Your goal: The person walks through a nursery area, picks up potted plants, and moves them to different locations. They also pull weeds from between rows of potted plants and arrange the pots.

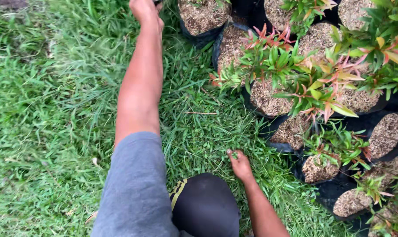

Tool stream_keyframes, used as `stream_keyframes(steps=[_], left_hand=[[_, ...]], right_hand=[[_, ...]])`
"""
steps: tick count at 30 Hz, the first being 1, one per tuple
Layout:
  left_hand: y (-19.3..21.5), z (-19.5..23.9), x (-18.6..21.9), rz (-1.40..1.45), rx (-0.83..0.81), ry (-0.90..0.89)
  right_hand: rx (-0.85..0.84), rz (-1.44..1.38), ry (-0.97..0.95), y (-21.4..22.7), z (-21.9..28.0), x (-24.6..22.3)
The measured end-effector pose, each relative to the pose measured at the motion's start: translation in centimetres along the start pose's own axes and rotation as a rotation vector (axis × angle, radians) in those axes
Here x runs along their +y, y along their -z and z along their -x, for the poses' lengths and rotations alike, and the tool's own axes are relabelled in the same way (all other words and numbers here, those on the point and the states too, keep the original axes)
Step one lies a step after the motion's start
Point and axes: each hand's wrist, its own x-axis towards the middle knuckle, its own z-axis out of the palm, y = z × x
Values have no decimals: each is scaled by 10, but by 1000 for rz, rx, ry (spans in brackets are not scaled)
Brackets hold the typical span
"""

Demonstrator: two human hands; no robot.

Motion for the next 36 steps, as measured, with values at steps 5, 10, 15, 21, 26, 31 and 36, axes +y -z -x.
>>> stream_keyframes(steps=[5,10,15,21,26,31,36], left_hand=[[-26,-22,-60,-351,69,-82],[-14,-32,-45,-889,-72,-214],[-38,31,10,-774,-417,-52],[16,271,56,-792,-602,-490],[95,467,68,-928,-1134,-610],[115,532,48,-1429,-2056,283],[72,553,51,-1672,-2404,113]], right_hand=[[90,28,253,1,-4,-6],[31,70,128,5,3,-13],[87,13,216,-1,-6,-5],[95,-99,263,-21,-19,28],[-67,-210,105,2,-28,30],[-376,63,6,77,41,3],[-474,542,121,191,115,-24]])
